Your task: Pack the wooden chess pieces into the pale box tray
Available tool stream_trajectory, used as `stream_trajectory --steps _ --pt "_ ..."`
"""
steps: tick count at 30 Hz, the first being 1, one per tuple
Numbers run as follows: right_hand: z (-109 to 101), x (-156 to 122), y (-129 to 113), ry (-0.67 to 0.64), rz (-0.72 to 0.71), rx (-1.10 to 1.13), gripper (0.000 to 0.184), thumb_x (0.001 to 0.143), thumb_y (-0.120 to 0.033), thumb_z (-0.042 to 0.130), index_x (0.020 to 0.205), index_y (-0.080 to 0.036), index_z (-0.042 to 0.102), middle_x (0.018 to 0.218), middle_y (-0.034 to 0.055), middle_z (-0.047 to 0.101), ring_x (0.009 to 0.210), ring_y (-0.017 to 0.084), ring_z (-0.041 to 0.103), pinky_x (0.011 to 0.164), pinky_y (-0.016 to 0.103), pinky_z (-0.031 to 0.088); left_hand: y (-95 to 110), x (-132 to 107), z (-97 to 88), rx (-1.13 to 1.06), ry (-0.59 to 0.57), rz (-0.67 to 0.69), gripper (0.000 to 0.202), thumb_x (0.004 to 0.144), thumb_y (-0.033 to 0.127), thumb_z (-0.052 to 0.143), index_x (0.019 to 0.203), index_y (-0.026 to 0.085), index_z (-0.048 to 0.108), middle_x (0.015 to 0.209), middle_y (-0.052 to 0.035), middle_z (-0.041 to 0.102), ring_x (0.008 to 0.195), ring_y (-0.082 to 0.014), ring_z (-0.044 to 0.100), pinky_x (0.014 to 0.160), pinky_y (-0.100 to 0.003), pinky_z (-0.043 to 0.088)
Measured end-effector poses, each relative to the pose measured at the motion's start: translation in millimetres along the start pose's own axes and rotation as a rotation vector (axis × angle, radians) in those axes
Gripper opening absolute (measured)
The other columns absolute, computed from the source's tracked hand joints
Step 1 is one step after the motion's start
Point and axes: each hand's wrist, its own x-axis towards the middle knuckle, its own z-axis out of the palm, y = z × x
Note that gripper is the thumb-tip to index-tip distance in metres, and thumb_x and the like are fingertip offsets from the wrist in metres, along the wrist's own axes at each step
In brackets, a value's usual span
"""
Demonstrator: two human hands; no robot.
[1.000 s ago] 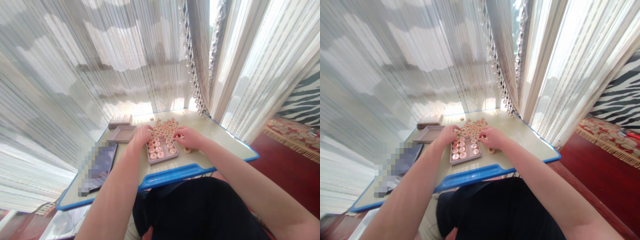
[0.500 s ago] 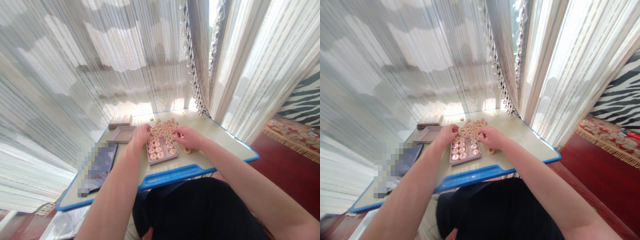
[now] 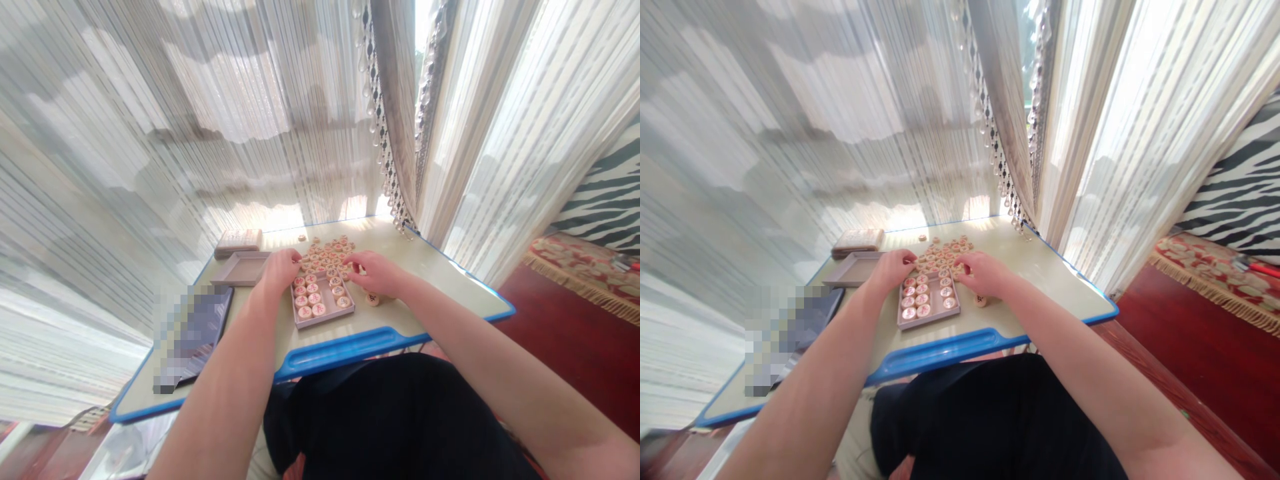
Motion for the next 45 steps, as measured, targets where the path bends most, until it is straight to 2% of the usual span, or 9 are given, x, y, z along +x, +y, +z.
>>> stream_trajectory --steps 6,17,23,25,28,31,36,41,45 --pt "0 1 2 0.099 -0.03 0.021 0.024 0.078 -0.017 0.054 0.099 -0.018 0.064 0.073 0.001 0.061 0.079 0.016 0.054 0.073 0.026 0.04 -1 1 0.3 -0.068 0.036 -0.043 0.028 0.071 0.017 0.056 0.096 0.017 0.07 0.095 -0.0051 0.071 0.09 -0.019 0.064 0.081 -0.024 0.046" --pt "1 0 2 0.097 -0.04 0.022 0.022 0.078 -0.018 0.053 0.096 -0.019 0.065 0.073 0.0008 0.062 0.079 0.017 0.053 0.073 0.028 0.041 -4 3 3.3 -0.104 0.062 -0.019 0.03 0.07 0.014 0.053 0.095 0.017 0.07 0.093 -0.005 0.072 0.089 -0.0195 0.064 0.08 -0.026 0.047" --pt "1 3 9 0.136 -0.032 -0.026 0.023 0.077 -0.02 0.054 0.097 -0.018 0.065 0.077 0.0023 0.064 0.082 0.018 0.052 0.079 0.03 0.041 -3 4 2.3 -0.101 0.092 0.002 0.032 0.071 0.013 0.051 0.096 0.017 0.07 0.097 -0.0049 0.071 0.088 -0.0184 0.064 0.085 -0.026 0.047" --pt "1 5 14 0.174 0.035 -0.09 0.023 0.077 -0.023 0.054 0.096 -0.019 0.066 0.082 0.0033 0.064 0.084 0.019 0.053 0.083 0.033 0.039 -2 4 1.2 -0.106 0.115 0.01 0.032 0.071 0.013 0.051 0.097 0.017 0.07 0.098 -0.0047 0.071 0.088 -0.0178 0.064 0.086 -0.026 0.046" --pt "3 7 21 0.222 0.243 -0.175 0.027 0.078 -0.03 0.053 0.1 -0.02 0.065 0.093 0.0061 0.064 0.092 0.022 0.054 0.088 0.037 0.037 -1 3 -0.5 -0.124 0.143 0.016 0.031 0.072 0.013 0.051 0.096 0.017 0.07 0.099 -0.0041 0.07 0.087 -0.0167 0.064 0.087 -0.025 0.046" --pt "6 8 22 0.166 0.377 -0.171 0.031 0.079 -0.034 0.053 0.103 -0.018 0.065 0.103 0.0088 0.064 0.096 0.023 0.056 0.089 0.035 0.039 2 1 -1.0 -0.145 0.127 0.025 0.032 0.072 0.012 0.05 0.096 0.018 0.07 0.098 -0.0037 0.07 0.088 -0.0168 0.063 0.087 -0.025 0.046" --pt "9 7 12 0.028 0.294 -0.156 0.026 0.081 -0.035 0.053 0.095 -0.019 0.069 0.098 0.007 0.068 0.096 0.024 0.057 0.089 0.035 0.04 5 -2 -0.1 -0.152 0.104 0.049 0.032 0.073 0.01 0.047 0.093 0.017 0.071 0.098 -0.0051 0.07 0.09 -0.0184 0.063 0.088 -0.025 0.046" --pt "9 7 9 0.012 0.205 -0.129 0.023 0.079 -0.028 0.055 0.095 -0.02 0.069 0.095 0.005 0.068 0.093 0.022 0.058 0.087 0.033 0.042 2 -1 0.8 -0.162 0.075 0.002 0.033 0.073 0.01 0.047 0.095 0.017 0.071 0.098 -0.0064 0.07 0.093 -0.0208 0.063 0.085 -0.027 0.046" --pt "9 7 13 0.006 0.157 -0.099 0.025 0.08 -0.032 0.054 0.097 -0.019 0.068 0.094 0.006 0.067 0.088 0.02 0.058 0.081 0.031 0.044 -5 1 4.7 -0.161 0.061 -0.021 0.036 0.072 0.008 0.045 0.096 0.018 0.071 0.1 -0.0063 0.07 0.098 -0.0213 0.062 0.085 -0.027 0.046"
